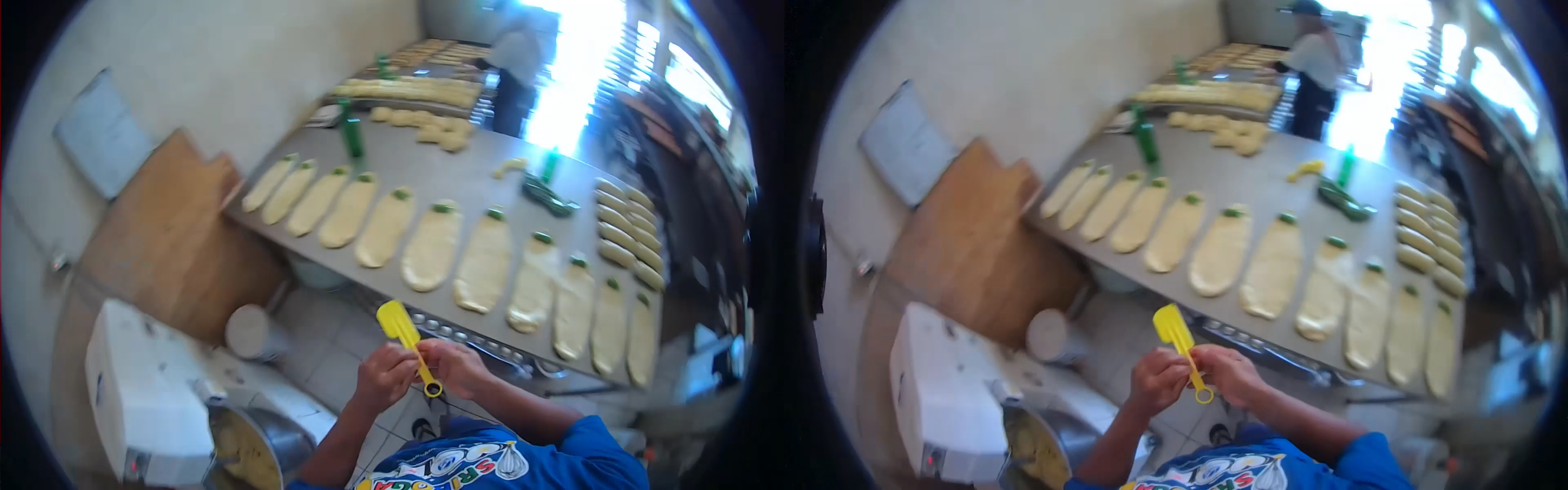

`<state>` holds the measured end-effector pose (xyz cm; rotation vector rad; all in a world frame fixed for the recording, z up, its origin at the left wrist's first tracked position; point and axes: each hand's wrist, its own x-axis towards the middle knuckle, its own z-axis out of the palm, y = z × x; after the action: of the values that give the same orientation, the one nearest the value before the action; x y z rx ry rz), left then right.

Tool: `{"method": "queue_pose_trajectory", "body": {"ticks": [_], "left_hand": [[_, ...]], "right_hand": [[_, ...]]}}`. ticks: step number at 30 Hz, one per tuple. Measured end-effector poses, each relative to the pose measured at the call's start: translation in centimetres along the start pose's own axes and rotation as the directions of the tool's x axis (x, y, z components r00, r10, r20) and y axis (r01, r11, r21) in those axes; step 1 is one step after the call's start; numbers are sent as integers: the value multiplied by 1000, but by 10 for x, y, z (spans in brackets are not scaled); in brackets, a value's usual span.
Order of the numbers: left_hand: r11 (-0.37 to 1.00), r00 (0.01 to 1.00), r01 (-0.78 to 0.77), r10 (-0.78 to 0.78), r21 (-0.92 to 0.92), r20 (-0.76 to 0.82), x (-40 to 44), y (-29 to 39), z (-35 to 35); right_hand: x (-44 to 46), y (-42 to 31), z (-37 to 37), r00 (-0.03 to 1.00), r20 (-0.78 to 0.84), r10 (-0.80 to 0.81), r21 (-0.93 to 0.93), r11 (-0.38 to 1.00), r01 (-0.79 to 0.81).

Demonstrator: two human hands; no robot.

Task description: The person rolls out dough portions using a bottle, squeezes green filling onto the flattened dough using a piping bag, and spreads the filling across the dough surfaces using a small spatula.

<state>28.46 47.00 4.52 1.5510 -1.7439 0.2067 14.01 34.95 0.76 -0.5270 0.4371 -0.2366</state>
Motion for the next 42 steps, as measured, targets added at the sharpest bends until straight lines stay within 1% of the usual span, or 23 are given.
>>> {"method": "queue_pose_trajectory", "body": {"ticks": [2,3,5,7,8,10,12,13,15,17,20,21,22,24,25,27,28,30,31,34,36,40,42], "left_hand": [[994,998,-29,23,-105,-57,-15,22,38],[983,998,-34,25,-182,-52,-26,37,54],[982,1000,-10,9,-190,-4,-38,63,79],[971,986,91,-56,-222,157,-47,93,95],[960,985,53,-5,-274,174,-45,110,107],[960,976,3,58,-280,210,-45,142,124],[950,973,12,61,-313,221,-38,166,142],[942,974,26,52,-336,219,-32,176,153],[923,976,57,30,-380,218,-19,204,181],[917,972,113,-21,-383,236,-6,225,210],[883,950,254,-151,-396,272,14,249,253],[889,945,262,-157,-376,287,20,262,263],[882,934,272,-146,-385,326,29,277,273],[866,911,291,-121,-406,395,49,304,293],[856,898,304,-110,-419,427,57,314,300],[865,889,308,-113,-396,444,67,328,311],[871,884,305,-108,-385,456,71,334,316],[883,871,300,-99,-362,481,76,341,323],[886,868,307,-111,-347,484,76,344,325],[890,839,372,-201,-264,505,70,346,326],[887,826,400,-240,-231,509,66,347,328],[861,775,476,-315,-178,548,57,351,333],[858,771,481,-317,-178,552,59,352,336]], "right_hand": [[-46,-2,-6,982,-184,33,-99,994,-52],[-64,5,-19,966,-258,14,-94,995,-40],[-92,19,-55,962,-255,94,-13,995,-100],[-119,36,-87,950,-305,71,-3,997,-75],[-136,40,-99,937,-349,26,12,1000,-24],[-164,47,-120,890,-419,-179,-167,979,119],[-205,23,-130,848,-447,-284,-106,958,265],[-223,6,-145,851,-443,-281,-103,959,263],[-271,-33,-185,730,-564,-386,-196,921,336],[-310,-71,-233,600,-604,-524,-315,849,424],[-370,-126,-333,372,-695,-615,-535,788,305],[-387,-151,-355,304,-671,-676,-625,736,260],[-399,-170,-387,210,-595,-776,-756,628,182],[-418,-212,-445,155,-349,-924,-929,319,-189],[-421,-235,-453,145,-208,-967,-961,175,-215],[-415,-271,-494,175,51,-983,-931,-110,-348],[-410,-289,-502,184,49,-982,-936,-110,-335],[-396,-317,-511,268,100,-958,-911,-197,-364],[-390,-326,-520,275,98,-957,-916,-194,-350],[-372,-347,-553,353,123,-928,-903,-251,-347],[-366,-354,-565,386,132,-913,-900,-274,-339],[-370,-354,-577,532,151,-833,-899,-340,-276],[-385,-342,-573,592,113,-798,-892,-343,-293]]}}
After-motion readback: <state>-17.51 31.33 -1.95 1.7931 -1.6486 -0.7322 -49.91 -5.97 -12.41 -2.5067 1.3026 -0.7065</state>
